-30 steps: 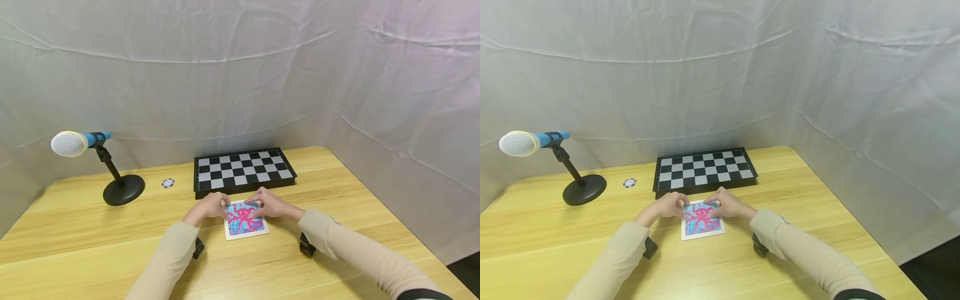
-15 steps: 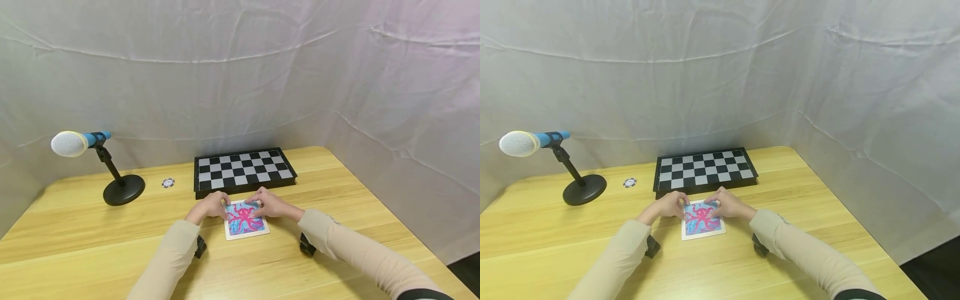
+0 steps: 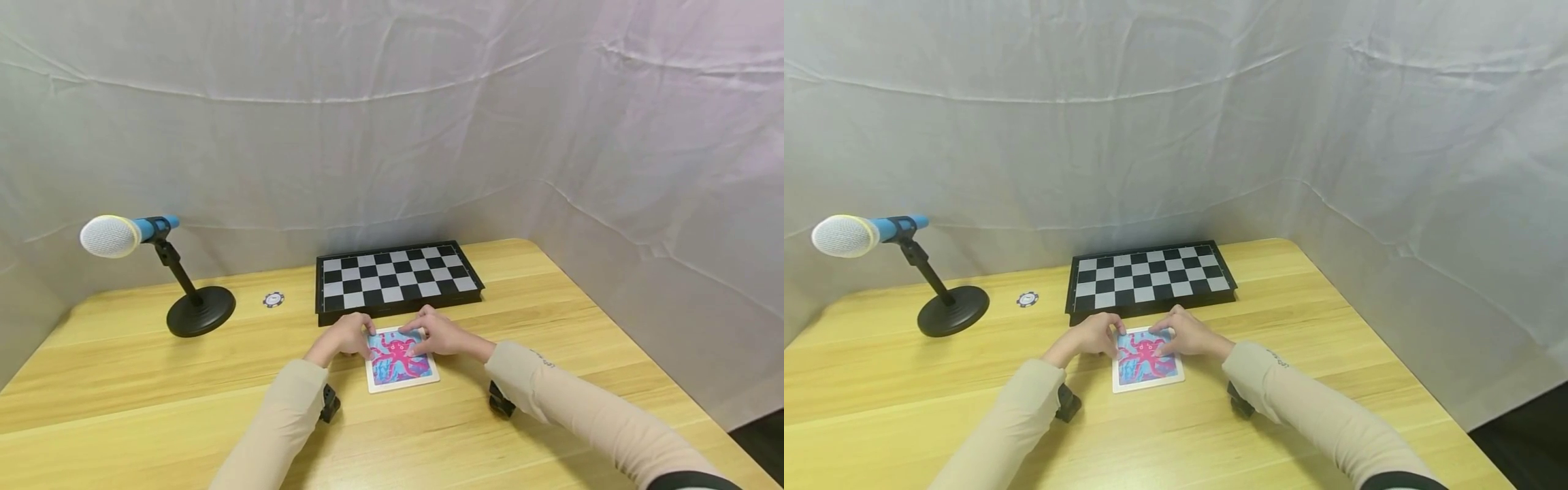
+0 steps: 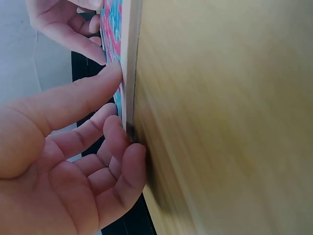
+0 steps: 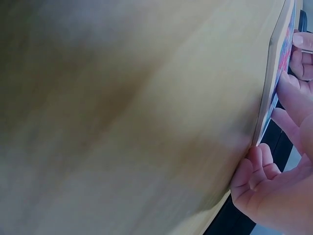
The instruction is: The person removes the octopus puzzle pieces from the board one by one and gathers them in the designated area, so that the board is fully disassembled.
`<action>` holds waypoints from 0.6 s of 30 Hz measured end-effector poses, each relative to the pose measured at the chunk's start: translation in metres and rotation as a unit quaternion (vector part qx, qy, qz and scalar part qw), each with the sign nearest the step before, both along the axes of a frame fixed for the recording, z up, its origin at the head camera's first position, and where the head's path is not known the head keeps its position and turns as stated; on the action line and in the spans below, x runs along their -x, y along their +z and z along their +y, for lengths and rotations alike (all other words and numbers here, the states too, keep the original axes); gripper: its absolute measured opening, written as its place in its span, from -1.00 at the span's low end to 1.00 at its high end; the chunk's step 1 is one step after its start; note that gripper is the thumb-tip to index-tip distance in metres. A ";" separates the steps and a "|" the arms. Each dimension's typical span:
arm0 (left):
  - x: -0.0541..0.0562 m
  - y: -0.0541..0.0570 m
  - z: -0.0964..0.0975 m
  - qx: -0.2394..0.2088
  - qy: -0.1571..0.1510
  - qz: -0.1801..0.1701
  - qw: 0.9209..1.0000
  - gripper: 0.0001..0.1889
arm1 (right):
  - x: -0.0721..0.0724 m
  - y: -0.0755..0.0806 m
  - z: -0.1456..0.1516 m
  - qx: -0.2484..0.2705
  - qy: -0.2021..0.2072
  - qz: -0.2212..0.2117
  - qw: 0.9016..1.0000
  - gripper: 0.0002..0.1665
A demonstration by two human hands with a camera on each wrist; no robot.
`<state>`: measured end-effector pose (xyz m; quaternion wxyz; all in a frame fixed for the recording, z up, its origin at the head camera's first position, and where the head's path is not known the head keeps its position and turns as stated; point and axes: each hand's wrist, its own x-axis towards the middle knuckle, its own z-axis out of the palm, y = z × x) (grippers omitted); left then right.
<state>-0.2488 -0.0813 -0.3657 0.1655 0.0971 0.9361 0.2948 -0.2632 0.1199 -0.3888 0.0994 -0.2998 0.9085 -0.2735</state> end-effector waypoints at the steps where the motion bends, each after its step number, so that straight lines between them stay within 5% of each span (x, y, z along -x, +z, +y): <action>1: 0.000 0.000 0.000 0.001 0.000 0.001 1.000 -0.69 | 0.000 0.000 0.000 -0.003 0.001 0.003 1.000 -0.56; 18: 0.001 0.002 0.002 0.019 -0.007 0.043 0.999 -0.65 | 0.000 0.001 -0.001 -0.021 0.024 0.025 0.999 -0.58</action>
